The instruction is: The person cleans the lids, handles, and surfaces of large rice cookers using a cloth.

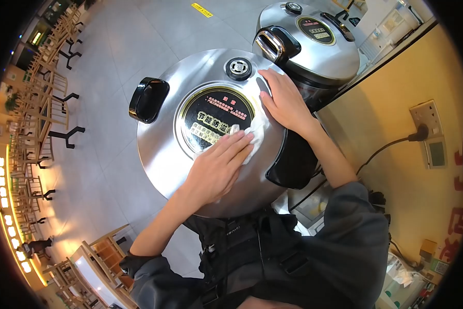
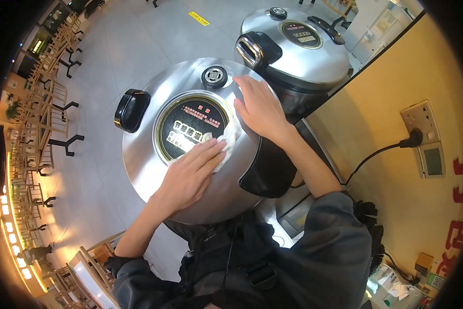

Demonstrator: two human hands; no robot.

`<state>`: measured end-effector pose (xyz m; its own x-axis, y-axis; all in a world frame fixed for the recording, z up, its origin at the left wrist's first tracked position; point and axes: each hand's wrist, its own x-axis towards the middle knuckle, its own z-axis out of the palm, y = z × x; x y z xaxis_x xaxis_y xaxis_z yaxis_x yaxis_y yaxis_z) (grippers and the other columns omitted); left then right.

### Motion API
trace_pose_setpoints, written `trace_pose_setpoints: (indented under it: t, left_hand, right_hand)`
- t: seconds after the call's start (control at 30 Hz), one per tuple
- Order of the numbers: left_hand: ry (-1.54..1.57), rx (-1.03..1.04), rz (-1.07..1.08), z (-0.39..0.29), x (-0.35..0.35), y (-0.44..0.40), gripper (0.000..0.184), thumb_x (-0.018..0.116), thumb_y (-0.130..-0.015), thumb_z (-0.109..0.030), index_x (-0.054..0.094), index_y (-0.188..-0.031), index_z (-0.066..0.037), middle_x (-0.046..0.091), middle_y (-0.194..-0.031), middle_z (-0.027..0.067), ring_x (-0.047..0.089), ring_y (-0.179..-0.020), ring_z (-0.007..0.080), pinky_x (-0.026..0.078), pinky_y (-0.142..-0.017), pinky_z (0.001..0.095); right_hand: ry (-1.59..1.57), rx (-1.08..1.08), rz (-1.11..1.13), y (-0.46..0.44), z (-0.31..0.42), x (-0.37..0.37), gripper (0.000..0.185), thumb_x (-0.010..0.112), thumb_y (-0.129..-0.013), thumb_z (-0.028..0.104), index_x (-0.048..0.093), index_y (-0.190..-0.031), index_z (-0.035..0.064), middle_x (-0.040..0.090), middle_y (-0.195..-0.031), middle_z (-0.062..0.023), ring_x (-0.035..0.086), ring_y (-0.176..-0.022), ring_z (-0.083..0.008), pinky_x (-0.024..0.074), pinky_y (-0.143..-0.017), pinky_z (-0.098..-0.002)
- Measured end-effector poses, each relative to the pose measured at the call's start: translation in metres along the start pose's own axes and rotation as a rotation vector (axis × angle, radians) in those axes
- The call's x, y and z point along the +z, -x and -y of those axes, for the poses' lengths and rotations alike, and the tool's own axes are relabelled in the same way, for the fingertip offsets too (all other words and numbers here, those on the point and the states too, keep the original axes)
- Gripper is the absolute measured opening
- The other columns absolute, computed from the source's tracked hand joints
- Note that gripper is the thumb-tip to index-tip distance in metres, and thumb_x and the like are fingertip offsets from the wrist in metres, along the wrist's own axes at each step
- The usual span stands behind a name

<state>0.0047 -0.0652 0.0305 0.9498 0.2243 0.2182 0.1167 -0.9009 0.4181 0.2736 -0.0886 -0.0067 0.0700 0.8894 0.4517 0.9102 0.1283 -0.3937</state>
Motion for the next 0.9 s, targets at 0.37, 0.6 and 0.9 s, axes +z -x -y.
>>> trace_pose_setpoints:
  t: [0.37, 0.6, 0.9]
  left_hand:
    - [-0.194, -0.219, -0.208, 0.075, 0.006, -0.060, 0.050, 0.055, -0.090, -0.005, 0.052, -0.140, 0.001, 0.050, -0.147, 0.0186, 0.037, -0.144, 0.0360, 0.031, -0.120, 0.0461]
    - [-0.146, -0.208, -0.182, 0.027, 0.018, -0.053, 0.051, 0.053, -0.087, -0.001, 0.053, -0.138, 0.000, 0.048, -0.148, 0.0195, 0.042, -0.141, 0.0374, 0.036, -0.116, 0.0457]
    - [-0.021, -0.274, -0.093, -0.038, 0.017, 0.006, 0.058, 0.058, -0.077, 0.002, 0.057, -0.135, -0.003, 0.052, -0.146, 0.0159, 0.047, -0.138, 0.0337, 0.038, -0.115, 0.0498]
  right_hand:
    - [-0.089, 0.088, 0.045, 0.007, -0.003, 0.001, 0.047, 0.060, -0.094, 0.015, 0.045, -0.137, 0.0025, 0.051, -0.139, -0.0211, 0.046, -0.133, -0.0408, 0.0308, -0.115, -0.0557]
    - [-0.004, 0.041, 0.055, 0.003, -0.002, 0.003, 0.045, 0.060, -0.093, 0.015, 0.048, -0.135, 0.0030, 0.050, -0.140, -0.0190, 0.044, -0.135, -0.0386, 0.0307, -0.115, -0.0559]
    - [-0.048, 0.000, 0.018, 0.004, -0.008, 0.001, 0.046, 0.062, -0.090, 0.016, 0.050, -0.133, 0.0034, 0.052, -0.137, -0.0176, 0.045, -0.135, -0.0367, 0.0303, -0.114, -0.0536]
